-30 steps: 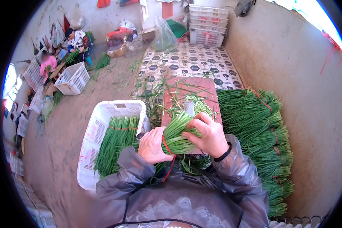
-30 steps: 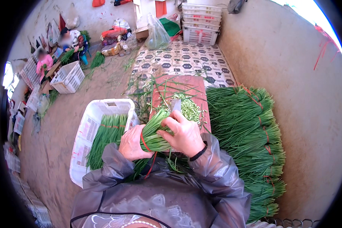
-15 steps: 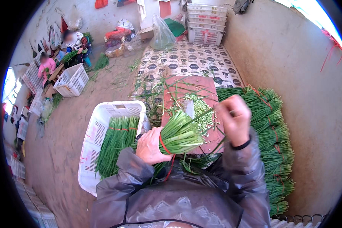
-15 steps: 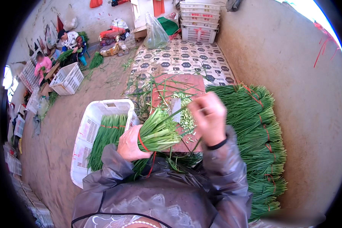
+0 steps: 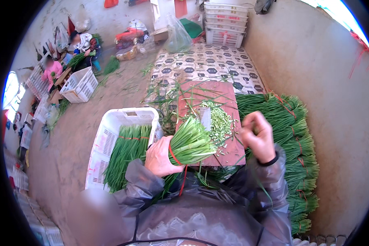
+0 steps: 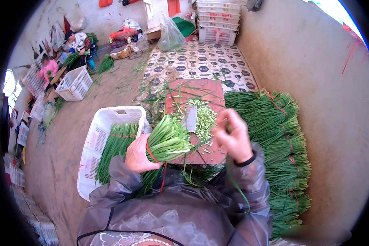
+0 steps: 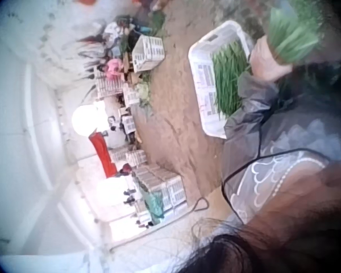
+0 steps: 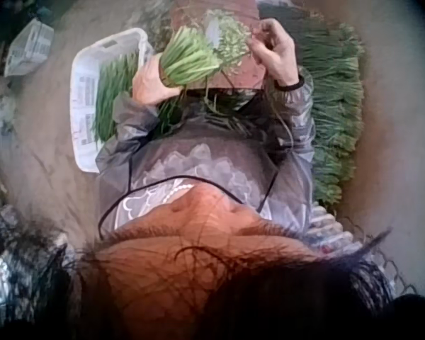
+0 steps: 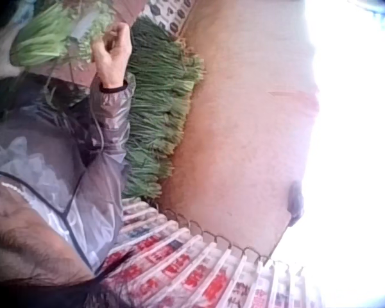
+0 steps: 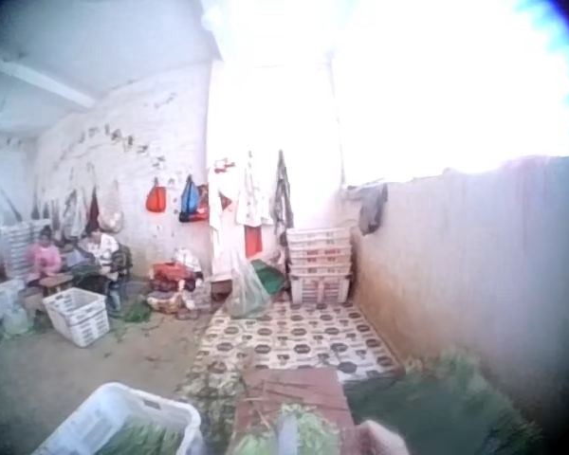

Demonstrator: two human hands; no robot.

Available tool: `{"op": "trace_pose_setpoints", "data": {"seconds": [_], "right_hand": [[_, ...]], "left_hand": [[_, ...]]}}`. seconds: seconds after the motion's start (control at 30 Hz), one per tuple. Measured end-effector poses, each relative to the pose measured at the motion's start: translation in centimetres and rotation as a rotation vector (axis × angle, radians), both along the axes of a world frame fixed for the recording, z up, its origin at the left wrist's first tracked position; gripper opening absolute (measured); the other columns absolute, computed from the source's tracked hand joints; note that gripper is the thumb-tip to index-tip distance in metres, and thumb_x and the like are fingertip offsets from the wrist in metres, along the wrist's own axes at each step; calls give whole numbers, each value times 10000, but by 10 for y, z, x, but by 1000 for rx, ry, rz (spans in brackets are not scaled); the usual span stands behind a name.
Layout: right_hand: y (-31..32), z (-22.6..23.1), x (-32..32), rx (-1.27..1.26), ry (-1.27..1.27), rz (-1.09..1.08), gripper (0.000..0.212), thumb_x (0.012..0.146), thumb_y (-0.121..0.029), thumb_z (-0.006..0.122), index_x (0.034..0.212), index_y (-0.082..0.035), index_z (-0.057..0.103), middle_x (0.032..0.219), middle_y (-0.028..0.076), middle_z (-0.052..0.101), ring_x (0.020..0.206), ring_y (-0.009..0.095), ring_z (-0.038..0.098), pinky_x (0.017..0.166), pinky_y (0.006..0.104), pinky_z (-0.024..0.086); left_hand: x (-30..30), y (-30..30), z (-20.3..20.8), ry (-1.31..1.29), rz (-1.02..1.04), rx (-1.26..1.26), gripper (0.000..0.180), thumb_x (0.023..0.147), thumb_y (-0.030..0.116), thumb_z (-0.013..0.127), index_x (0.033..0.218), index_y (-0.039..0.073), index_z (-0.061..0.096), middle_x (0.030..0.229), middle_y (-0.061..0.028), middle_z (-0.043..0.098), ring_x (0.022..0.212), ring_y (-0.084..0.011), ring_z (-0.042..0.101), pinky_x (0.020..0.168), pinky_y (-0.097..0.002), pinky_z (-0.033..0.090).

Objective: The person trims the ends of bundled green stalks with a cleaver and secures the bundles with rubber bands before placing them into a white crate.

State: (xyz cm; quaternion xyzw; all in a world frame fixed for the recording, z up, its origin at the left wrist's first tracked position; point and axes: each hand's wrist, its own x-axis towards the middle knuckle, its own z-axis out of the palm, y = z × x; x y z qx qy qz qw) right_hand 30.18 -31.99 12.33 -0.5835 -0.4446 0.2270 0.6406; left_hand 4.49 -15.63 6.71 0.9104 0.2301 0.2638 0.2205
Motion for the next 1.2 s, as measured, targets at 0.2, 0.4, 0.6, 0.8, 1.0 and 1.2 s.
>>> {"op": "trace_pose_setpoints", "data": {"seconds": [0.2,0.4,0.6,0.8,1.0,1.2], "right_hand": [[31,-26,-82,35,-878,-70,235,814,-226,738,946,-77,612,714,77,642,559,278,621,471,392,475],[42,-40,-89,-130,-1084,-176,109,841,-98,680,924,-91,610,671,79,600,565,267,635,492,385,489],[23,-16,-65,129,-342,-38,118,946,-102,607,878,-23,551,640,47,577,525,180,584,466,319,428],[-7,-51,-34,-217,-500,350,374,836,-232,745,1102,-24,585,907,85,622,835,181,612,705,317,483],[51,-43,-58,50,-102,419,959,813,-334,795,1506,42,249,1460,214,445,1400,310,370,1158,406,282],[92,-20,-60,598,631,118,669,782,-263,809,1307,10,497,1176,112,651,1055,224,638,956,373,493]], "left_hand": [[5,-1,-1,19,19,-3,753,550,317,862,1178,51,543,1021,-136,610,953,-351,623,813,-441,485],[10,-3,-5,15,18,21,744,545,327,865,1157,56,541,1011,-133,607,952,-351,616,811,-442,481],[4,2,-6,19,63,17,759,541,298,851,1182,43,534,1016,-142,606,964,-352,614,834,-441,487],[-5,18,7,-17,196,73,819,537,277,843,1229,2,503,1056,-161,601,996,-355,608,870,-440,484],[16,6,46,-189,305,301,872,545,290,862,1276,13,477,1113,-156,580,1035,-351,579,904,-449,448],[39,-17,67,-189,-127,94,1074,613,310,888,1454,-19,309,1348,-228,394,1250,-376,447,1053,-456,379]]}}
